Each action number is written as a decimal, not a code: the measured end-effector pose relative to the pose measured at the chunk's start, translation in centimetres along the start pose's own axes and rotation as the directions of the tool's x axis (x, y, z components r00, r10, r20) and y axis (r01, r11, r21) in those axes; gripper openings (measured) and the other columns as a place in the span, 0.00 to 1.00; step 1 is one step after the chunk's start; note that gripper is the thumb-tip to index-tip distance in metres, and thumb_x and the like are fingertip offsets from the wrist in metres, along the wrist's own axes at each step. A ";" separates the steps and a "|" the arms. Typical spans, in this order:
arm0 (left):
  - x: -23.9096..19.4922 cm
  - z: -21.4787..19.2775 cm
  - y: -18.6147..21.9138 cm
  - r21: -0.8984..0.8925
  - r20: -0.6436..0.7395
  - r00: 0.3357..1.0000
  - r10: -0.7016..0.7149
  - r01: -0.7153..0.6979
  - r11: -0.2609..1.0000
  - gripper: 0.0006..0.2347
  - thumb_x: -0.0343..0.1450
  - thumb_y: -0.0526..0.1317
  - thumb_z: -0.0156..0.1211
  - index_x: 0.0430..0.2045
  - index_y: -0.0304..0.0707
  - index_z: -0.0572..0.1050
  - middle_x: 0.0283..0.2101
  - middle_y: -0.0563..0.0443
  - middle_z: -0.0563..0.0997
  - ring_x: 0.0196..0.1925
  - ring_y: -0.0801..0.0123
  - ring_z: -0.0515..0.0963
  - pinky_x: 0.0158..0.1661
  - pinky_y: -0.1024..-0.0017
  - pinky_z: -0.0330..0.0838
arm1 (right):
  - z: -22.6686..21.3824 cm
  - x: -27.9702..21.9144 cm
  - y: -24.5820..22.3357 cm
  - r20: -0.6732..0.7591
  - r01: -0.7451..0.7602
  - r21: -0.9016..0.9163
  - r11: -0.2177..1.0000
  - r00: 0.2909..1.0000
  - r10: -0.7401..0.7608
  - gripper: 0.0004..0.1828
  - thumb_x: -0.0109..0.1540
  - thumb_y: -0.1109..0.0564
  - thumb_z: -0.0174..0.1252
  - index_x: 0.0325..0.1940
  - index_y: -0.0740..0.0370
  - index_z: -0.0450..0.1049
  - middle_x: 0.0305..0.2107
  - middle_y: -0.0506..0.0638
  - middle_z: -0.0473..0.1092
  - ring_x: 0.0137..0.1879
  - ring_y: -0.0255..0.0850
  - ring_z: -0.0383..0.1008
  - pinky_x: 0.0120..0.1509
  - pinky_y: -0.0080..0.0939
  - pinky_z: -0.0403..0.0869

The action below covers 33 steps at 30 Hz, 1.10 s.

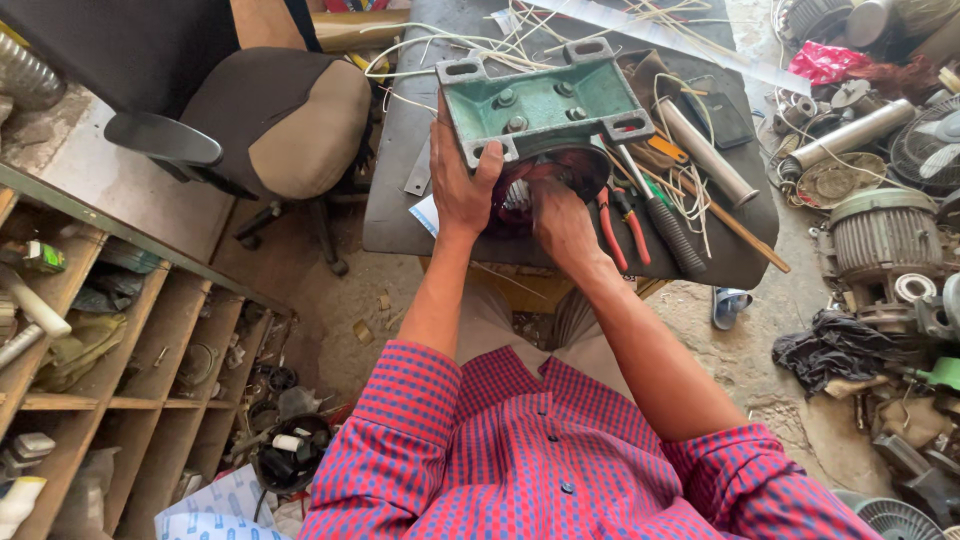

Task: The person works on a disassembled electric motor stator, using a hammer and metal bar to tap the copper windings. They also use a wooden stick to adjust the windings and a screwdriver to probe the interior. The person repeatedly taps and adjusts the windings throughout the clip.

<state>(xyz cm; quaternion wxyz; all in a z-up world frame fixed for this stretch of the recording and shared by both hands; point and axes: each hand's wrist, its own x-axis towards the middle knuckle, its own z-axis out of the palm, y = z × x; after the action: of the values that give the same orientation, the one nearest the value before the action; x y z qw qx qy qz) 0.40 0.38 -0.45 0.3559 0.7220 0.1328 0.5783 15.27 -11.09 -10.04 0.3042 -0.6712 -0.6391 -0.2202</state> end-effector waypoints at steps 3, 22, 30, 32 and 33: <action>0.0 -0.2 0.1 -0.023 0.005 1.000 -0.005 0.005 1.000 0.37 0.75 0.58 0.53 0.73 0.28 0.55 0.64 0.32 0.71 0.65 0.44 0.73 0.68 0.55 0.64 | 1.5 0.1 1.0 0.004 0.026 -0.028 0.999 1.000 -0.026 0.16 0.60 0.65 0.52 0.52 0.69 0.70 0.38 0.63 0.70 0.45 0.59 0.72 0.49 0.55 0.71; -0.1 -0.2 0.1 -0.009 -0.031 0.999 0.020 -0.020 1.000 0.35 0.76 0.56 0.53 0.73 0.28 0.54 0.62 0.32 0.72 0.63 0.45 0.73 0.66 0.56 0.66 | 4.3 3.1 2.8 0.105 0.145 -0.241 0.960 0.987 -0.123 0.06 0.59 0.60 0.55 0.28 0.62 0.73 0.23 0.60 0.72 0.31 0.54 0.73 0.38 0.54 0.71; -0.3 -0.1 0.1 -0.007 -0.023 1.000 0.000 0.000 1.000 0.36 0.76 0.58 0.52 0.73 0.27 0.53 0.60 0.33 0.72 0.62 0.46 0.73 0.65 0.56 0.66 | 4.3 2.8 3.0 0.239 0.211 -0.379 0.901 0.963 -0.124 0.05 0.55 0.59 0.57 0.29 0.64 0.74 0.20 0.57 0.71 0.28 0.51 0.74 0.31 0.51 0.70; -0.2 -0.1 0.0 -0.009 -0.027 1.000 0.009 -0.009 1.000 0.36 0.76 0.57 0.52 0.73 0.27 0.54 0.60 0.33 0.72 0.63 0.45 0.73 0.66 0.56 0.66 | 4.6 3.2 3.3 0.283 0.213 -0.406 0.889 0.954 -0.099 0.05 0.55 0.59 0.57 0.31 0.64 0.75 0.20 0.57 0.72 0.28 0.50 0.75 0.30 0.50 0.70; -0.2 -0.2 0.0 -0.008 -0.029 0.999 0.013 -0.013 1.000 0.36 0.76 0.57 0.52 0.73 0.28 0.54 0.61 0.33 0.72 0.63 0.45 0.73 0.66 0.56 0.65 | 4.9 3.4 3.4 0.270 0.237 -0.394 0.888 0.953 -0.135 0.06 0.55 0.59 0.57 0.31 0.63 0.76 0.21 0.57 0.72 0.28 0.50 0.75 0.30 0.50 0.70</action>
<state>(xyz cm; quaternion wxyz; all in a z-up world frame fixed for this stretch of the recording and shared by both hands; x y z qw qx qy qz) 0.18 0.33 -0.58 0.3530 0.7128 0.1309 0.5918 18.51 -5.24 -11.67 0.0513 -0.6773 -0.6697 -0.3002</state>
